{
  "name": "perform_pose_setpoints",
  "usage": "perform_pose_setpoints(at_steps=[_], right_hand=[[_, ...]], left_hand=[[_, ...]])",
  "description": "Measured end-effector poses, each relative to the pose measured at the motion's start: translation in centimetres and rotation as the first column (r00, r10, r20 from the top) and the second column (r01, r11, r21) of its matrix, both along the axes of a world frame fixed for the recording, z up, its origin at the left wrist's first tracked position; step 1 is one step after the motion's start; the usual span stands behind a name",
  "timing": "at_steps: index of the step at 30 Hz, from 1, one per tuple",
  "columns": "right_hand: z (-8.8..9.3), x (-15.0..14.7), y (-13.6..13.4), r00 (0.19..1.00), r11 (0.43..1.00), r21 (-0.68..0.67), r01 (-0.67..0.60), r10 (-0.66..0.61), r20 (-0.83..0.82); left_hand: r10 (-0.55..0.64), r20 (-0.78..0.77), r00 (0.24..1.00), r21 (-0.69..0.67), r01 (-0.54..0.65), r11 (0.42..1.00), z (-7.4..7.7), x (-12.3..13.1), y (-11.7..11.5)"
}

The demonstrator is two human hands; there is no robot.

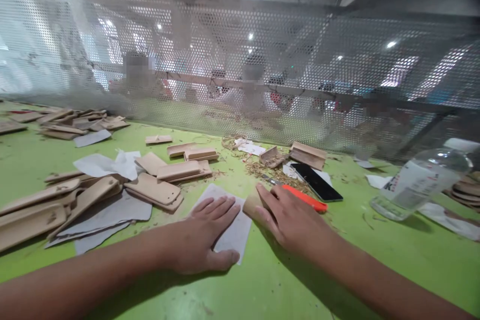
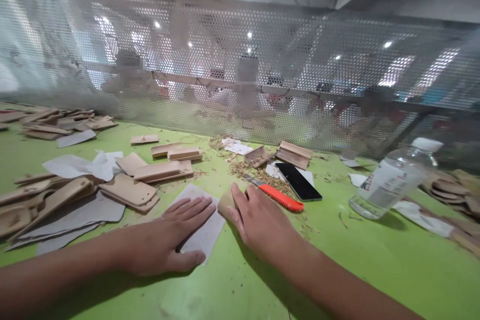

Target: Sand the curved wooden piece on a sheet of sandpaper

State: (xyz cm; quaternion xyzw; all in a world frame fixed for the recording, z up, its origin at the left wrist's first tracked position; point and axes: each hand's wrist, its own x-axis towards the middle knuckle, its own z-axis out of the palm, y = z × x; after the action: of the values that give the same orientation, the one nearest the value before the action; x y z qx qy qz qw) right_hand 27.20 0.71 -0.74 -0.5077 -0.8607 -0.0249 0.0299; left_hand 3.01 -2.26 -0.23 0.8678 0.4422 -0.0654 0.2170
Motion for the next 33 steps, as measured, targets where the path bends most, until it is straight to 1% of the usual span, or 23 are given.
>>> perform_pose_setpoints(at_steps=[4, 9, 13, 16, 18, 20, 23, 25, 30, 33], right_hand=[[-0.7, 0.1, -0.1, 1.000, 1.000, 0.005, 0.008, -0.008, -0.005], [-1.8, 0.9, 1.0, 0.999, 1.000, -0.004, 0.017, -0.017, -0.051], [-1.4, 1.5, 1.6, 0.996, 1.000, -0.008, 0.015, -0.016, -0.084], [-0.6, 1.5, 0.8, 0.994, 0.998, -0.057, -0.025, 0.019, -0.109], [-0.2, 1.2, -0.3, 0.989, 0.988, -0.115, -0.101, 0.087, -0.117], [-0.2, 0.9, -1.4, 0.982, 0.976, -0.144, -0.164, 0.148, -0.115], [-0.5, 0.6, -1.8, 0.983, 0.979, -0.123, -0.163, 0.150, -0.108], [-0.9, 0.7, -0.9, 0.987, 0.988, -0.089, -0.123, 0.112, -0.114], [-1.9, 1.8, 3.0, 0.987, 1.000, 0.005, -0.005, 0.006, -0.158], [-1.4, 2.2, 3.5, 0.972, 0.999, 0.052, 0.011, 0.002, -0.236]], left_hand=[[0.005, 0.049, 0.999, 0.010, -0.006, 1.000, -0.2, -0.1, 0.0], [0.001, 0.093, 0.996, 0.022, -0.003, 1.000, -0.4, -0.2, 0.0], [0.010, 0.076, 0.997, 0.020, -0.011, 1.000, -0.2, -0.2, -0.1], [0.008, 0.066, 0.998, 0.022, -0.009, 1.000, -0.2, -0.1, -0.1], [0.014, 0.063, 0.998, 0.024, -0.015, 1.000, -0.4, -0.1, -0.1], [0.020, 0.056, 0.998, 0.018, -0.021, 1.000, -0.5, -0.1, 0.0], [0.014, 0.064, 0.998, 0.006, -0.014, 1.000, -0.6, -0.1, 0.1], [0.007, 0.068, 0.998, -0.011, -0.006, 1.000, -0.6, -0.1, 0.2], [0.000, 0.041, 0.999, -0.038, 0.001, 0.999, -0.4, -0.2, 0.4], [0.005, 0.083, 0.997, -0.028, -0.003, 1.000, -0.3, -0.4, 0.5]])
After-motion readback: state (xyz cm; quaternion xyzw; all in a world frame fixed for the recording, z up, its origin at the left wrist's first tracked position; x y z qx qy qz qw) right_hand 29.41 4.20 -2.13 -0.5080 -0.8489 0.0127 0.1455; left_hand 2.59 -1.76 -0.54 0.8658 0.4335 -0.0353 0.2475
